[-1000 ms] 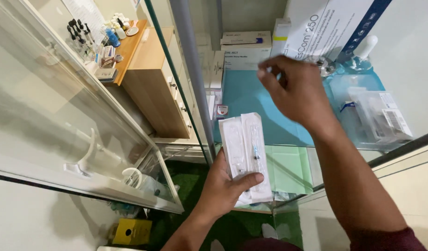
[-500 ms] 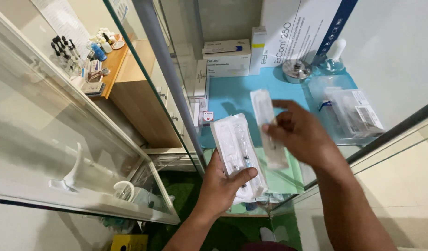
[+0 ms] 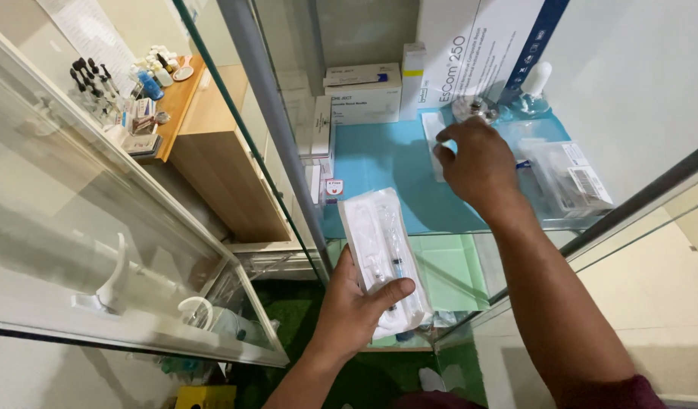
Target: The person organizes medical supplies by moving items from a desk to a glass cabinet. They place small boxes and packaged items onto shelves inside the cabinet, then return to the desk to gather more supplies, including syringes and packaged tools, before placing them in the cabinet.
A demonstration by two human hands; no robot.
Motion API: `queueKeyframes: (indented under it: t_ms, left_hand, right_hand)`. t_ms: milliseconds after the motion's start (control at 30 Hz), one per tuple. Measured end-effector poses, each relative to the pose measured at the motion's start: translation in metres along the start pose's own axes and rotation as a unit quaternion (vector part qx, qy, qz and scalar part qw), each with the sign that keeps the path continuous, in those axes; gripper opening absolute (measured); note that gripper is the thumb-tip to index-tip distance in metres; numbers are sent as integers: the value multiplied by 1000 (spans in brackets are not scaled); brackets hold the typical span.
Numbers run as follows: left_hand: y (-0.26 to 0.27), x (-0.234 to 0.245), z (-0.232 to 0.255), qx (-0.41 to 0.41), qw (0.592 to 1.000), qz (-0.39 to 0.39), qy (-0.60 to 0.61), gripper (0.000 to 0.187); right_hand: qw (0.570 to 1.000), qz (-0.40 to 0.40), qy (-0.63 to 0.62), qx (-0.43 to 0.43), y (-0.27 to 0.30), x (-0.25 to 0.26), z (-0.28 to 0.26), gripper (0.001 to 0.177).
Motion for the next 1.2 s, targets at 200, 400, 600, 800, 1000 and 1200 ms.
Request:
queueKeyframes:
  t_ms: [200,400,600,800,1000,1200]
  left_hand:
    - [-46,-23,0,38,999,-20,-31,67]
    - [-115,-37,-19,87,992,-26,-87,57]
    - [-163,-27,-61,4,997,3,-83,46]
    - [-185,-29,-80,61,997,3,-42,39]
    - [-214,-21,-97,39,998,-23,-50,33]
    - [-232,-9,-110,44,995,5,-94,31]
  right_hand:
    - [989,-144,-32,20,28,-8,13,26]
    - [989,-51,-91,106,49,29,-4,29]
    - [928,-89,-337,-132,57,38,28,29]
    - [926,-206,-273,-159,61,23,23,45]
    - [880,-198,-401,-160,39,-13,65,49]
    - [885,-170,-390,-189,20,-29,81,46]
Point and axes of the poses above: each hand's wrist, its own y-axis away from the middle knuckle, its own x-axis out of the back of the hand, z = x × y, the point moved 8 cm from there along -y, towards the middle knuckle, and after that the axes turned 9 degrees about -x, right-handed, at the moved point
